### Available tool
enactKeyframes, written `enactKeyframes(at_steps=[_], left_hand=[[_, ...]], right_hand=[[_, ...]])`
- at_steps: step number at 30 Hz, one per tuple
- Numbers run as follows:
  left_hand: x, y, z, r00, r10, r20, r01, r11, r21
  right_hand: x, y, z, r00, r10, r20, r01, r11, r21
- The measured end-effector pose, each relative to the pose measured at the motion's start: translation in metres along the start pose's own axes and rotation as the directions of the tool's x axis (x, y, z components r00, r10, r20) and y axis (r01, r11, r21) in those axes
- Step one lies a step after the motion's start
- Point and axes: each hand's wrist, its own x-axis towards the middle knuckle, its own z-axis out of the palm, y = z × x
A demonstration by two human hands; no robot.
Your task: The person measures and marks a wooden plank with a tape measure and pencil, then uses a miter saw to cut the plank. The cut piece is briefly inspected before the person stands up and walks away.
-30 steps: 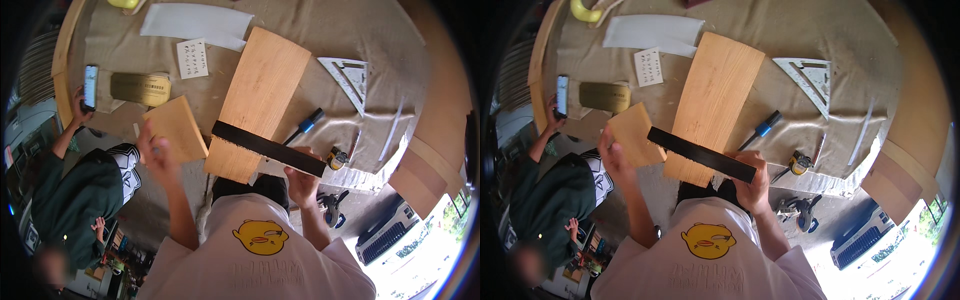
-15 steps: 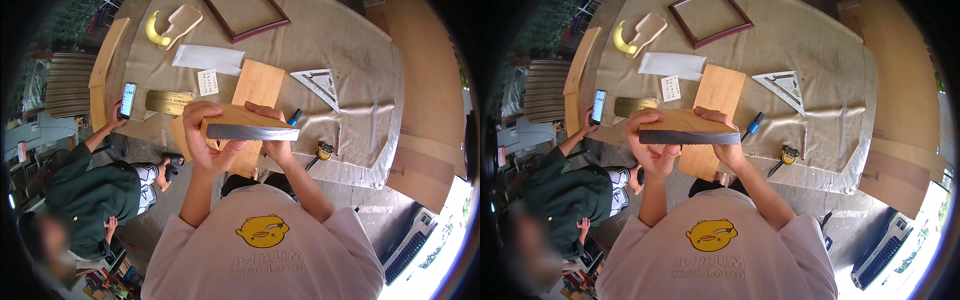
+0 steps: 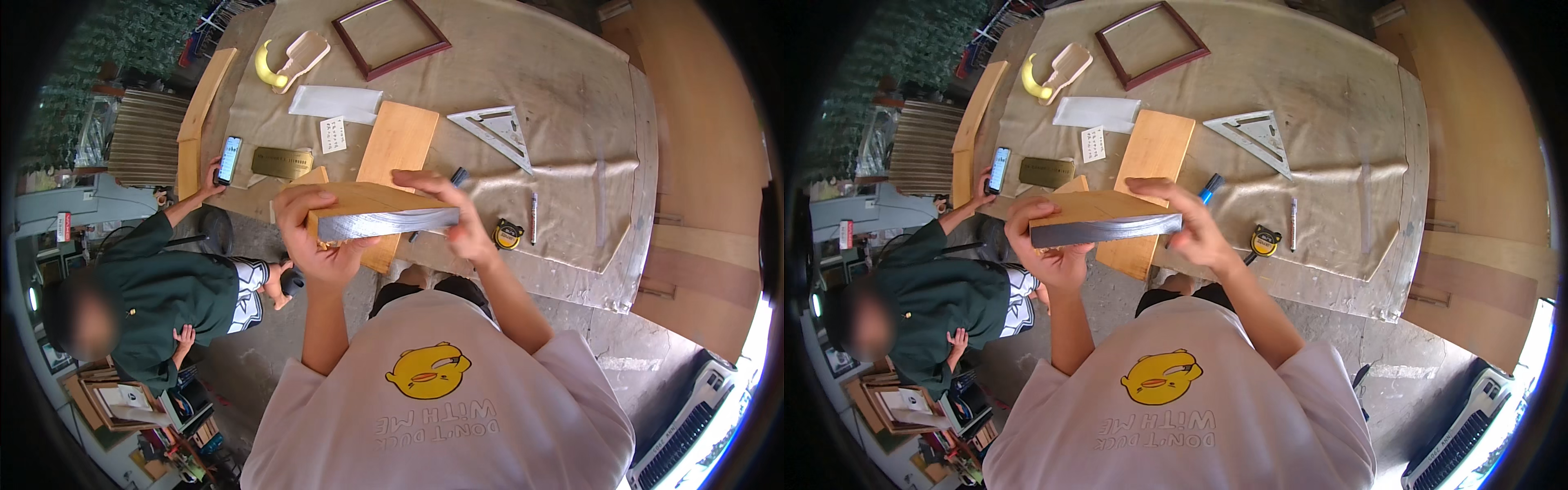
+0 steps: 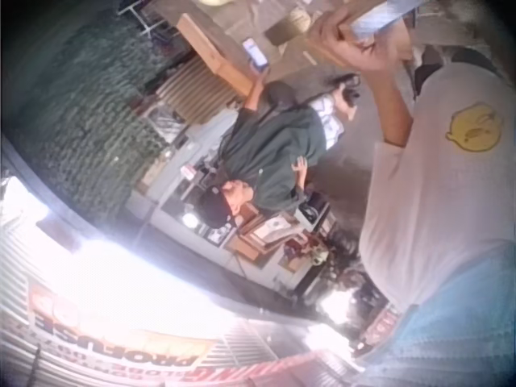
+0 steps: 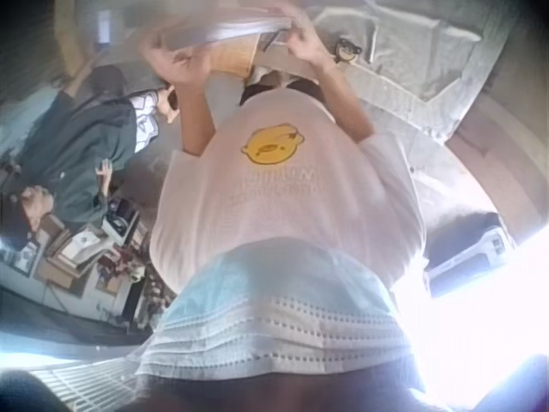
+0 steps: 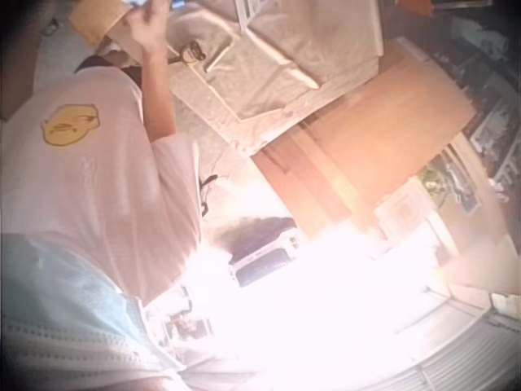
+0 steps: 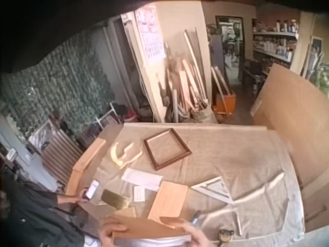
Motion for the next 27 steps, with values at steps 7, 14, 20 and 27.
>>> enactKeyframes(at_steps=[7,14,20,27], left_hand=[[-0.008,0.048,0.010,0.965,0.193,0.179,-0.235,0.939,0.251],[-0.014,0.081,0.029,0.951,0.242,0.192,-0.292,0.906,0.306],[-0.021,0.094,0.035,0.952,0.237,0.194,-0.287,0.913,0.289],[-0.030,0.098,0.035,0.967,0.211,0.140,-0.237,0.949,0.206]], right_hand=[[-0.009,-0.088,-0.035,0.977,0.071,0.199,-0.052,0.994,-0.101],[-0.029,-0.102,-0.049,0.980,0.089,0.178,-0.076,0.994,-0.083],[-0.041,-0.110,-0.055,0.977,0.122,0.174,-0.117,0.992,-0.040],[-0.052,-0.118,-0.061,0.968,0.143,0.207,-0.143,0.990,-0.017]])
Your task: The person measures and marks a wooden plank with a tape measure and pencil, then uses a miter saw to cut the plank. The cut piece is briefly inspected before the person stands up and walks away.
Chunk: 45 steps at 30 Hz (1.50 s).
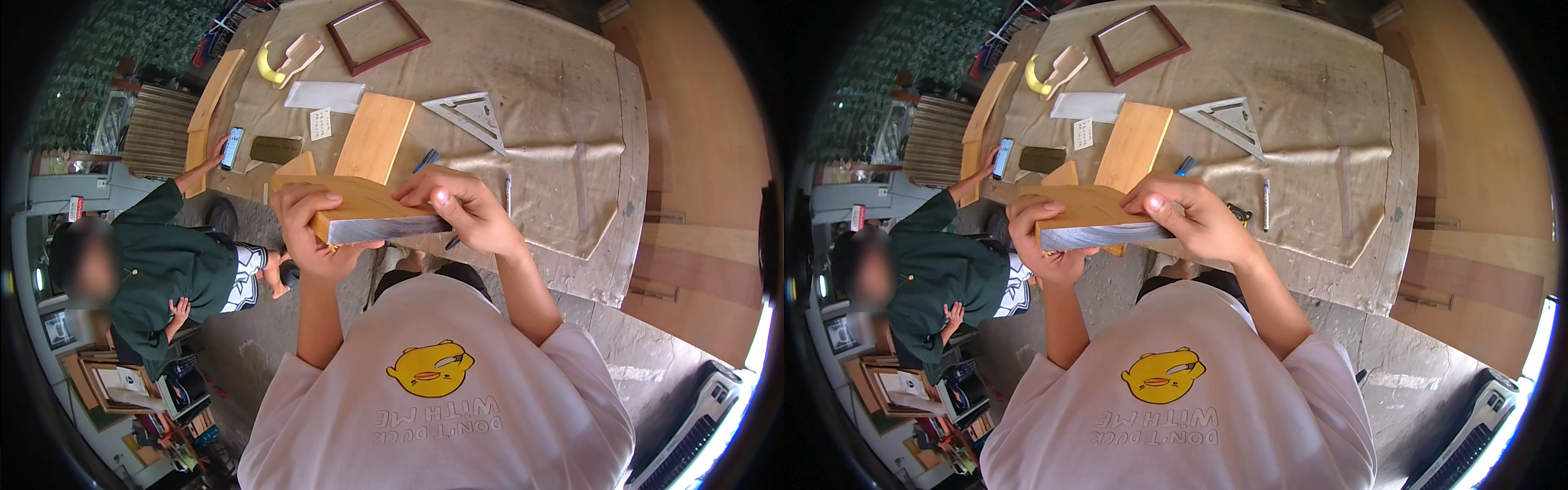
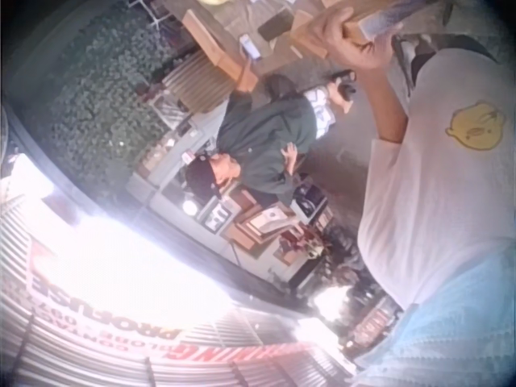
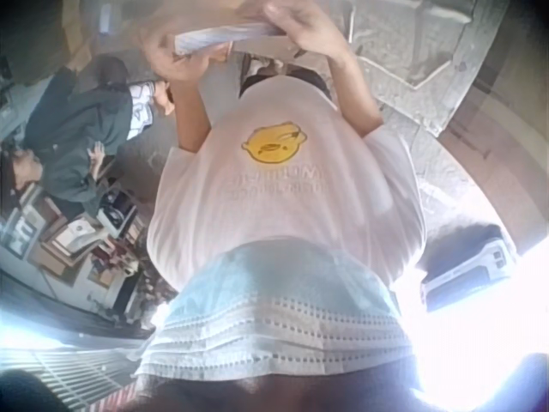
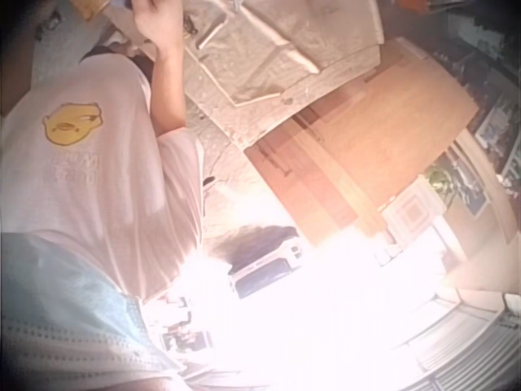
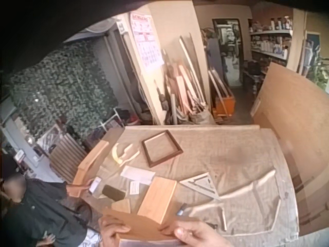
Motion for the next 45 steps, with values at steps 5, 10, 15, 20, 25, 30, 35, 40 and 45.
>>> enactKeyframes(at_steps=[5,10,15,20,25,30,35,40,45], left_hand=[[-0.019,-0.007,0.011,0.861,-0.445,-0.249,0.285,0.825,-0.488],[-0.029,-0.043,0.014,0.269,-0.924,0.272,0.204,-0.222,-0.954],[-0.040,-0.037,0.033,0.198,-0.787,0.585,-0.018,-0.599,-0.800],[-0.062,-0.047,0.045,0.320,-0.670,0.670,-0.079,-0.724,-0.686],[-0.057,-0.036,0.049,0.265,-0.680,0.683,-0.039,-0.716,-0.697],[-0.062,-0.036,0.047,0.353,-0.650,0.673,-0.042,-0.730,-0.682],[-0.069,-0.036,0.040,0.299,-0.771,0.562,-0.025,-0.595,-0.803],[-0.063,-0.032,0.018,0.238,-0.908,0.344,0.180,-0.307,-0.935],[-0.045,-0.003,0.020,0.244,-0.954,0.174,0.261,-0.108,-0.959]], right_hand=[[-0.006,0.013,-0.003,0.993,-0.112,-0.041,0.116,0.988,0.101],[-0.015,0.023,0.000,0.990,-0.098,-0.100,0.103,0.994,0.037],[-0.022,0.022,0.014,0.997,-0.076,-0.025,0.073,0.992,-0.102],[-0.013,0.022,0.025,0.980,-0.184,-0.071,0.175,0.978,-0.112],[-0.014,0.019,0.026,0.988,-0.141,-0.068,0.137,0.989,-0.063],[-0.013,0.023,0.031,0.983,-0.170,-0.073,0.166,0.984,-0.057],[-0.017,0.022,0.030,0.993,-0.032,-0.115,0.029,0.999,-0.026],[-0.019,0.047,0.020,0.959,0.185,-0.213,-0.126,0.956,0.263],[-0.019,0.066,0.016,0.932,0.288,-0.220,-0.140,0.847,0.513]])
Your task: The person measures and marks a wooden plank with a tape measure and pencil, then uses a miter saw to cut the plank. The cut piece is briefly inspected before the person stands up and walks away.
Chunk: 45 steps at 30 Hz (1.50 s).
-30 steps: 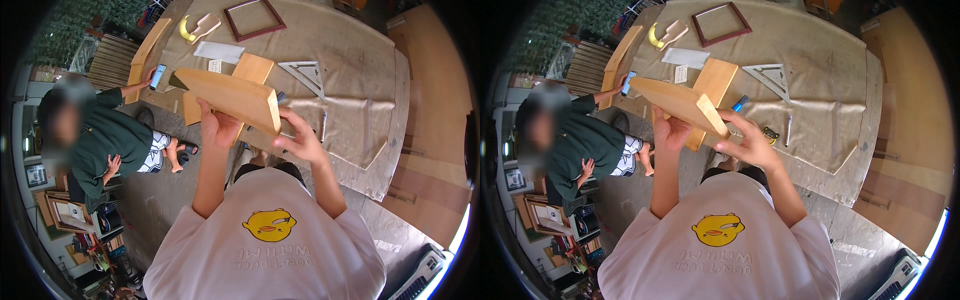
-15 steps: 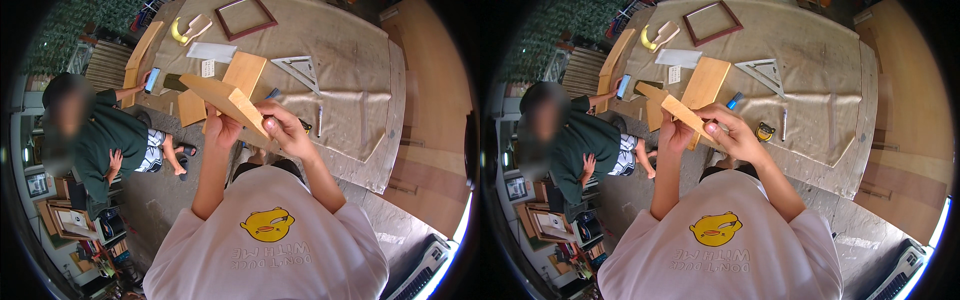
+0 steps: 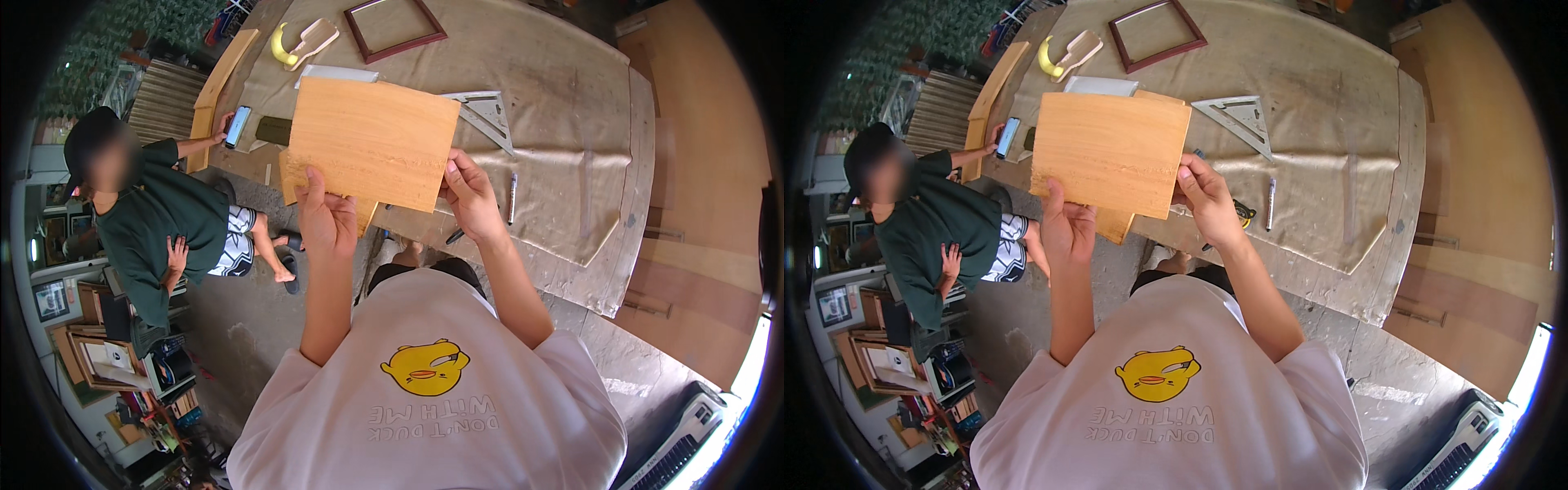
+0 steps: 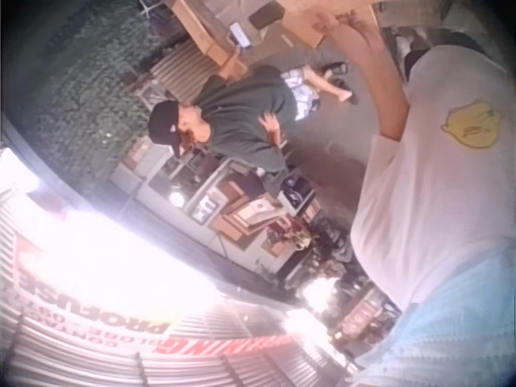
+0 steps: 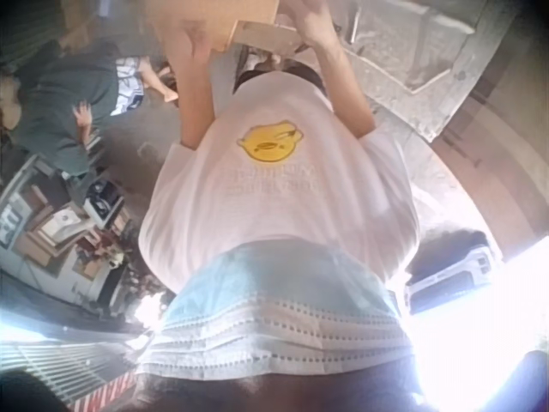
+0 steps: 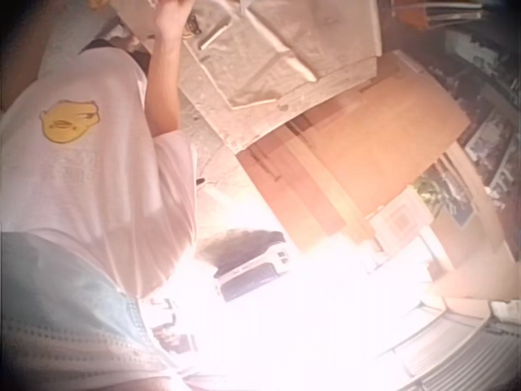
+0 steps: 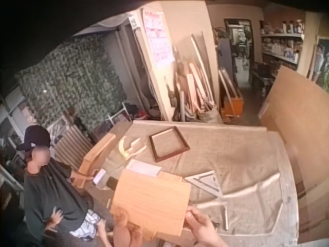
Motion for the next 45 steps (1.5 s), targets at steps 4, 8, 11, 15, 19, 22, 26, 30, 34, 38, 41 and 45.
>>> enactKeyframes(at_steps=[4,8,11,15,19,22,26,30,34,38,41,45], left_hand=[[0.002,0.002,0.006,0.994,0.075,0.081,-0.076,0.997,0.019],[0.014,0.008,0.004,0.990,0.089,0.108,-0.093,0.995,0.033],[0.032,0.016,0.001,0.988,0.093,0.125,-0.104,0.990,0.091],[0.093,0.034,0.005,0.986,0.024,0.165,-0.088,0.915,0.395],[0.125,0.043,0.032,0.955,-0.121,0.271,-0.093,0.744,0.662],[0.132,0.043,0.050,0.928,-0.216,0.304,-0.102,0.637,0.764],[0.141,0.043,0.059,0.881,-0.307,0.360,-0.150,0.540,0.828],[0.144,0.042,0.072,0.854,-0.389,0.345,-0.145,0.459,0.876],[0.133,0.043,0.078,0.832,-0.433,0.347,-0.129,0.458,0.880],[0.131,0.046,0.076,0.815,-0.456,0.357,-0.151,0.427,0.891],[0.134,0.044,0.066,0.808,-0.475,0.349,-0.131,0.433,0.892],[0.139,0.040,0.055,0.808,-0.501,0.311,-0.117,0.380,0.917]], right_hand=[[0.003,0.007,-0.007,0.999,0.047,-0.009,-0.046,0.997,0.057],[0.006,0.006,-0.012,0.994,0.060,-0.091,-0.054,0.996,0.067],[0.006,0.014,-0.031,0.984,0.094,-0.151,-0.096,0.995,-0.004],[0.000,0.017,-0.030,0.990,0.128,-0.065,-0.129,0.992,-0.011],[-0.002,0.024,-0.016,0.986,0.138,0.098,-0.137,0.990,-0.017],[-0.006,0.030,-0.008,0.982,0.138,0.126,-0.134,0.990,-0.040],[-0.009,0.035,-0.003,0.979,0.146,0.144,-0.143,0.989,-0.029],[-0.009,0.034,-0.001,0.978,0.148,0.148,-0.150,0.989,0.008],[-0.009,0.036,0.000,0.976,0.167,0.142,-0.178,0.982,0.066],[-0.008,0.040,0.003,0.977,0.180,0.114,-0.190,0.978,0.089],[-0.010,0.045,0.006,0.974,0.184,0.134,-0.201,0.971,0.126],[-0.009,0.056,0.001,0.964,0.196,0.181,-0.228,0.957,0.178]])
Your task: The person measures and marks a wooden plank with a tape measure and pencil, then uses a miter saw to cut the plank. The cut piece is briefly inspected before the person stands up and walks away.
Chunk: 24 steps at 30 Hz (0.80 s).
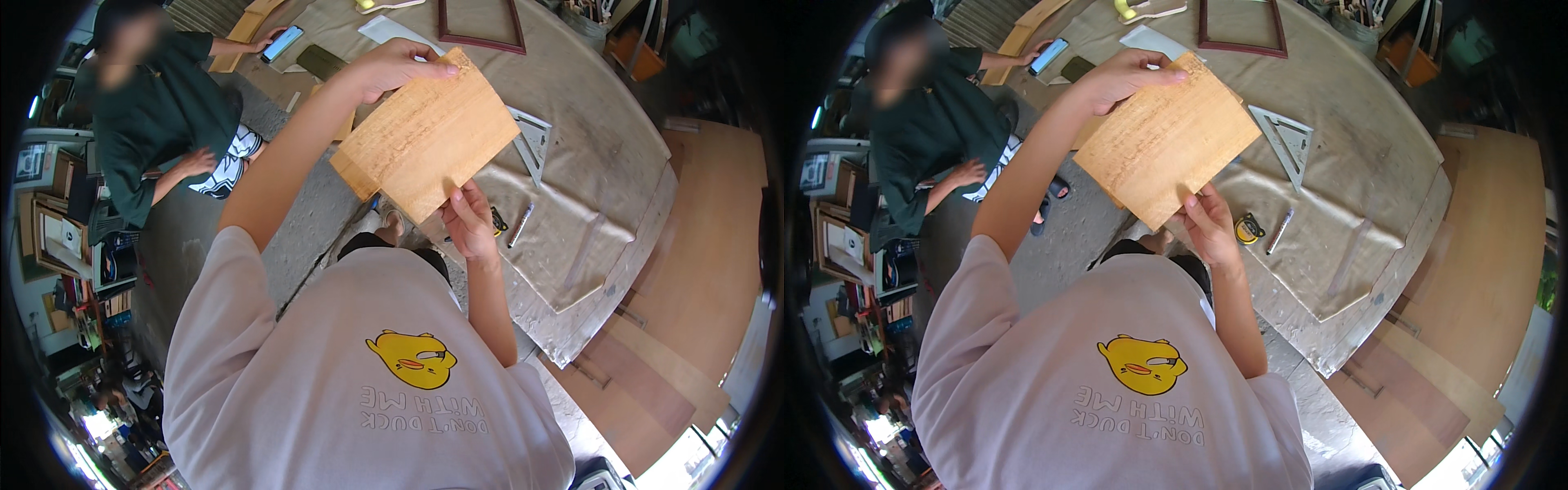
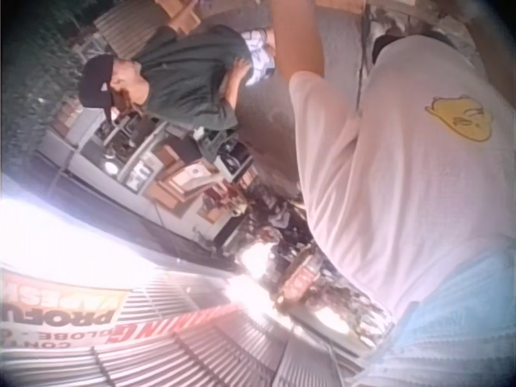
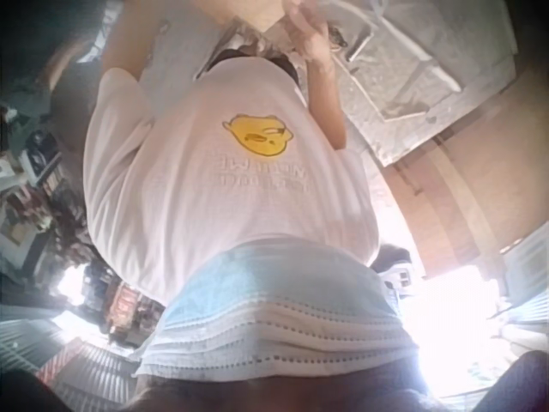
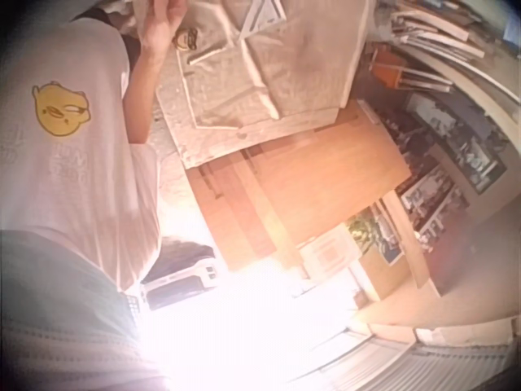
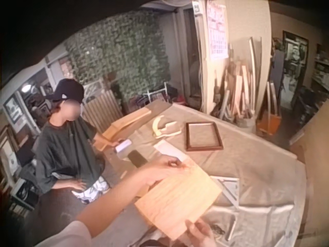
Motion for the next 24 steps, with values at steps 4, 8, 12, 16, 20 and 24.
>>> enactKeyframes(at_steps=[4,8,12,16,20,24], left_hand=[[0.003,-0.008,-0.003,0.996,-0.027,0.080,0.025,0.999,0.024],[0.007,-0.028,-0.035,0.988,0.148,-0.052,-0.150,0.988,-0.025],[-0.010,-0.083,-0.090,0.958,0.082,-0.275,-0.138,0.971,-0.194],[-0.034,-0.148,-0.119,0.889,-0.166,-0.428,0.058,0.966,-0.254],[-0.032,-0.250,-0.131,0.684,-0.252,-0.684,0.086,0.960,-0.268],[-0.046,-0.374,-0.149,0.422,-0.110,-0.900,0.317,0.948,0.033]], right_hand=[[0.008,0.014,0.006,0.998,-0.023,-0.062,0.023,1.000,-0.002],[0.018,0.035,0.006,0.973,-0.096,-0.209,0.110,0.992,0.055],[0.025,0.034,-0.003,0.954,-0.156,-0.258,0.186,0.977,0.100],[0.034,0.028,-0.010,0.945,-0.156,-0.287,0.196,0.974,0.117],[0.046,0.027,-0.021,0.947,-0.136,-0.291,0.180,0.975,0.132],[0.059,0.032,-0.015,0.947,-0.111,-0.301,0.161,0.976,0.148]])
